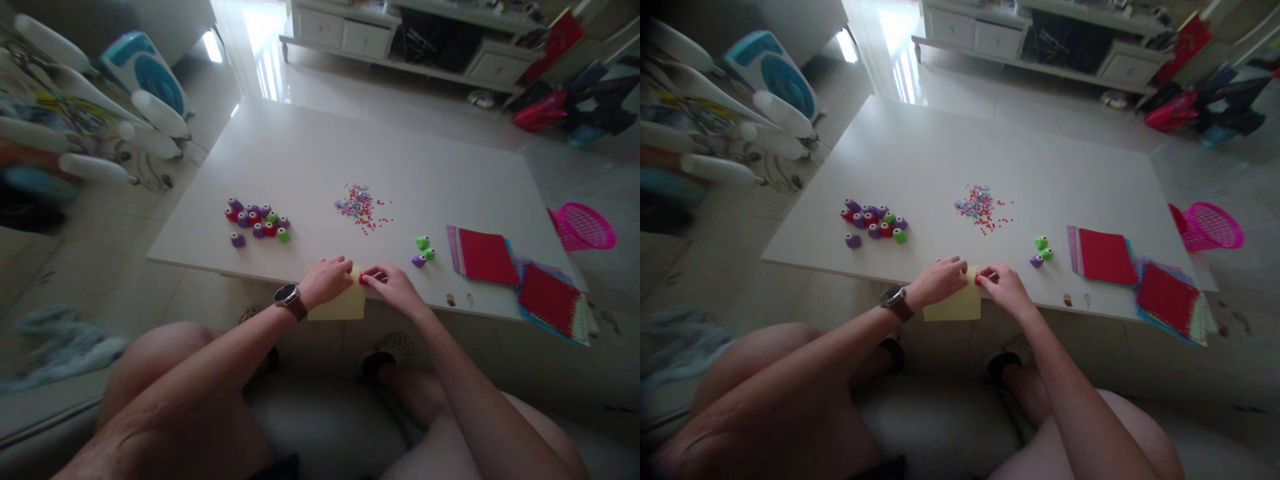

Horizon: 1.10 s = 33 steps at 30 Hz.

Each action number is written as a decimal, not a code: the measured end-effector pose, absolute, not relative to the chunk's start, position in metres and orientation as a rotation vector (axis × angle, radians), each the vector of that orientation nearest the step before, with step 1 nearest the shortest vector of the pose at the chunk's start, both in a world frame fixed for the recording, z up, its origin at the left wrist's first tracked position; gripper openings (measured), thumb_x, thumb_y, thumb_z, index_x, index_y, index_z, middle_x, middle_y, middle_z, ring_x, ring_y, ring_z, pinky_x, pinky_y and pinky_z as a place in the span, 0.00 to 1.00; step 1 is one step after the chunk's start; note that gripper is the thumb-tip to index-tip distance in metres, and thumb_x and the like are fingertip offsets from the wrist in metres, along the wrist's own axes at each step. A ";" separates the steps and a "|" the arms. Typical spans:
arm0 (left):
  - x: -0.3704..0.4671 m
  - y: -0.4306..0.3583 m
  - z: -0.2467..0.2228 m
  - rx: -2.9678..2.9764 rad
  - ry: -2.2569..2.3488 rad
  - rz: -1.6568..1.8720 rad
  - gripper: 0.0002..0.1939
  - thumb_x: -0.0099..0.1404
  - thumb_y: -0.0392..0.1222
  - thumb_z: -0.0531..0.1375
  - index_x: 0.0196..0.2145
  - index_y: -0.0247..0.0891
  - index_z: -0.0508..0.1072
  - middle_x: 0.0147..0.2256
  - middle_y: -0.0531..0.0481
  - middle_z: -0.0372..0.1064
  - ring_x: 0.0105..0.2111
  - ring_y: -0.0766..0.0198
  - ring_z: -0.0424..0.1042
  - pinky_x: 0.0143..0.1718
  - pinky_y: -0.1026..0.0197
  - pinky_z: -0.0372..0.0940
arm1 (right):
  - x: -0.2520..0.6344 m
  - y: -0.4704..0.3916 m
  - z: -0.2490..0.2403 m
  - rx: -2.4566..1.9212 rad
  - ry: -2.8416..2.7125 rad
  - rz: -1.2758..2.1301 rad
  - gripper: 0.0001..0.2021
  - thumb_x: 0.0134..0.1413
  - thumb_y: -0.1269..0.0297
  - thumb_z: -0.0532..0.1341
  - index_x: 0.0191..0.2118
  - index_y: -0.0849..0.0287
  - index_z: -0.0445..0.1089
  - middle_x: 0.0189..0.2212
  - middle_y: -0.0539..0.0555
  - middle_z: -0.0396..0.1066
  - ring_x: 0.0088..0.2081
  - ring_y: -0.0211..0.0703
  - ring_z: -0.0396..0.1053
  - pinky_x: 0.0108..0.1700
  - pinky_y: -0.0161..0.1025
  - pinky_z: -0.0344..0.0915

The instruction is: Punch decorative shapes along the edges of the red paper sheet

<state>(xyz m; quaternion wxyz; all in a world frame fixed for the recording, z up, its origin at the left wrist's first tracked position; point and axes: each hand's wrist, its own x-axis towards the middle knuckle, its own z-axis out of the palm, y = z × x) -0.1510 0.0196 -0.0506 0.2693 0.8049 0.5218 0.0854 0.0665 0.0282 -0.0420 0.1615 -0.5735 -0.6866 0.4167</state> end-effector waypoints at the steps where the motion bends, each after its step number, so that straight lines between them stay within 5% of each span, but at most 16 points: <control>1: -0.151 0.020 -0.051 2.180 1.402 0.232 0.09 0.72 0.44 0.60 0.47 0.40 0.74 0.46 0.44 0.75 0.44 0.54 0.75 0.45 0.53 0.65 | 0.067 0.029 -0.042 -1.646 -1.947 1.205 0.04 0.61 0.64 0.66 0.36 0.56 0.78 0.38 0.55 0.80 0.37 0.44 0.77 0.43 0.41 0.73; 21: -0.151 0.018 -0.055 2.203 1.348 0.227 0.12 0.73 0.42 0.61 0.53 0.41 0.70 0.50 0.45 0.73 0.53 0.51 0.73 0.52 0.51 0.63 | 0.060 0.031 -0.039 -1.692 -1.887 1.265 0.02 0.59 0.67 0.68 0.35 0.57 0.79 0.36 0.55 0.81 0.37 0.44 0.77 0.42 0.40 0.71; 27: -0.159 0.019 -0.051 2.271 1.198 0.205 0.24 0.74 0.40 0.58 0.65 0.49 0.64 0.52 0.46 0.69 0.52 0.54 0.72 0.53 0.52 0.61 | 0.054 0.038 -0.043 -1.897 -1.819 1.225 0.04 0.54 0.67 0.72 0.32 0.58 0.77 0.29 0.52 0.79 0.32 0.43 0.75 0.36 0.37 0.67; 33: -0.165 0.017 -0.058 2.342 1.110 0.217 0.22 0.76 0.40 0.57 0.64 0.54 0.67 0.51 0.46 0.67 0.50 0.56 0.69 0.52 0.53 0.58 | 0.052 0.045 -0.050 -1.938 -1.792 1.266 0.08 0.51 0.64 0.73 0.28 0.58 0.75 0.27 0.53 0.78 0.30 0.42 0.73 0.32 0.35 0.64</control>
